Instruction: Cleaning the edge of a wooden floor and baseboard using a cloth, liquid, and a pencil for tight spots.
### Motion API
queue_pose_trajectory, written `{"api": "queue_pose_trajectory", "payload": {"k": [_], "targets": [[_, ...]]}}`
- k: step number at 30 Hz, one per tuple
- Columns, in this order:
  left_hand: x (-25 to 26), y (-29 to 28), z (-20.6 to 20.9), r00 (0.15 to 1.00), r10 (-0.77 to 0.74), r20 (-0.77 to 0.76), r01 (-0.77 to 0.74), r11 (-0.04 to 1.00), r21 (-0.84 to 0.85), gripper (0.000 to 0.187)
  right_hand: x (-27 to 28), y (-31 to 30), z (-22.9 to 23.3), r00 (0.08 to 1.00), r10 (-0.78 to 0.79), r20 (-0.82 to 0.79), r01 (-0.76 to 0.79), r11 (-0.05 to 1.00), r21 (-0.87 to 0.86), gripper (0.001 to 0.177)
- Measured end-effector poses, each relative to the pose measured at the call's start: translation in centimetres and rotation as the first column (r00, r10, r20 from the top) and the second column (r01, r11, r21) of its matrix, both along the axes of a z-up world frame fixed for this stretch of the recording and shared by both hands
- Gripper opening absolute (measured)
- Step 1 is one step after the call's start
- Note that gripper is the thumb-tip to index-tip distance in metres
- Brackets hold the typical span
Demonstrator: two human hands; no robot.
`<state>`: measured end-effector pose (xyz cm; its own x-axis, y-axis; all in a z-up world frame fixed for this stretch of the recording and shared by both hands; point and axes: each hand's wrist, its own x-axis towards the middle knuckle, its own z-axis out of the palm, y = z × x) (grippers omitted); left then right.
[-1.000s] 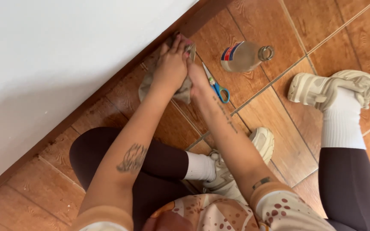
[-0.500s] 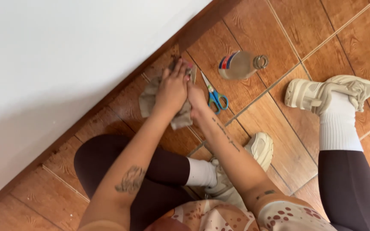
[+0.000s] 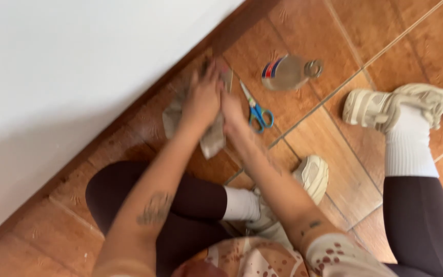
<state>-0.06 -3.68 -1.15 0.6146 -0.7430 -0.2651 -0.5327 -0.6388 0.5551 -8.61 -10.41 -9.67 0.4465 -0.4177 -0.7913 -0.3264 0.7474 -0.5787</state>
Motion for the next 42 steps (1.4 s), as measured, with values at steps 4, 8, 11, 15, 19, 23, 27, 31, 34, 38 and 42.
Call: {"api": "queue_pose_trajectory", "payload": {"k": [4, 8, 11, 15, 19, 23, 27, 31, 34, 38, 42], "targets": [[0.4, -0.3, -0.9, 1.000, -0.013, 0.009, 0.013, 1.000, -0.012, 0.049, 1.1, 0.3, 4.0, 0.997, -0.082, 0.006, 0.081, 0.987, 0.136, 0.056], [-1.2, 1.3, 0.1, 1.000, 0.002, -0.021, -0.002, 1.000, -0.013, 0.051, -1.0, 1.6, 1.1, 0.998, -0.004, 0.057, 0.002, 1.000, 0.027, 0.053], [-0.5, 0.8, 0.5, 1.000, -0.026, -0.016, 0.026, 1.000, 0.002, 0.051, -0.4, 1.0, 0.1, 0.999, 0.037, -0.015, -0.038, 0.998, -0.052, 0.055], [1.1, 0.3, -0.5, 0.998, -0.015, 0.063, 0.020, 0.997, -0.077, 0.051, 2.6, -0.4, 3.6, 0.991, -0.125, 0.054, 0.102, 0.944, 0.314, 0.057], [-0.8, 1.0, -0.3, 1.000, 0.014, -0.006, -0.014, 0.999, -0.046, 0.051, -1.0, 1.7, 1.9, 0.998, 0.053, -0.043, -0.056, 0.997, -0.056, 0.062], [-0.1, 0.2, -0.7, 1.000, -0.019, 0.011, 0.018, 0.998, 0.064, 0.049, 0.7, 0.5, 4.2, 0.996, 0.015, -0.085, -0.006, 0.995, 0.104, 0.061], [-1.1, 1.1, -3.3, 0.999, -0.004, 0.034, 0.005, 1.000, -0.025, 0.049, 0.0, 1.2, 1.6, 0.990, -0.030, 0.137, -0.004, 0.971, 0.239, 0.065], [-1.5, 1.4, -0.1, 1.000, 0.013, -0.005, -0.014, 0.999, -0.032, 0.048, -2.2, 2.4, 0.3, 0.995, 0.025, 0.101, -0.029, 0.999, 0.036, 0.059], [-0.9, 1.5, -1.3, 0.998, 0.053, -0.033, -0.055, 0.997, -0.051, 0.051, -0.4, 1.9, 1.4, 0.998, 0.054, -0.032, -0.058, 0.992, -0.111, 0.055], [-2.0, 2.3, -1.0, 0.995, 0.017, 0.095, -0.009, 0.997, -0.077, 0.052, -1.0, 2.3, 1.5, 1.000, 0.017, 0.006, -0.017, 1.000, 0.020, 0.054], [-2.4, 2.4, -0.4, 0.999, -0.016, 0.031, 0.015, 0.999, 0.049, 0.051, -2.9, 3.2, 0.9, 0.996, 0.083, -0.040, -0.084, 0.996, -0.035, 0.056]]}}
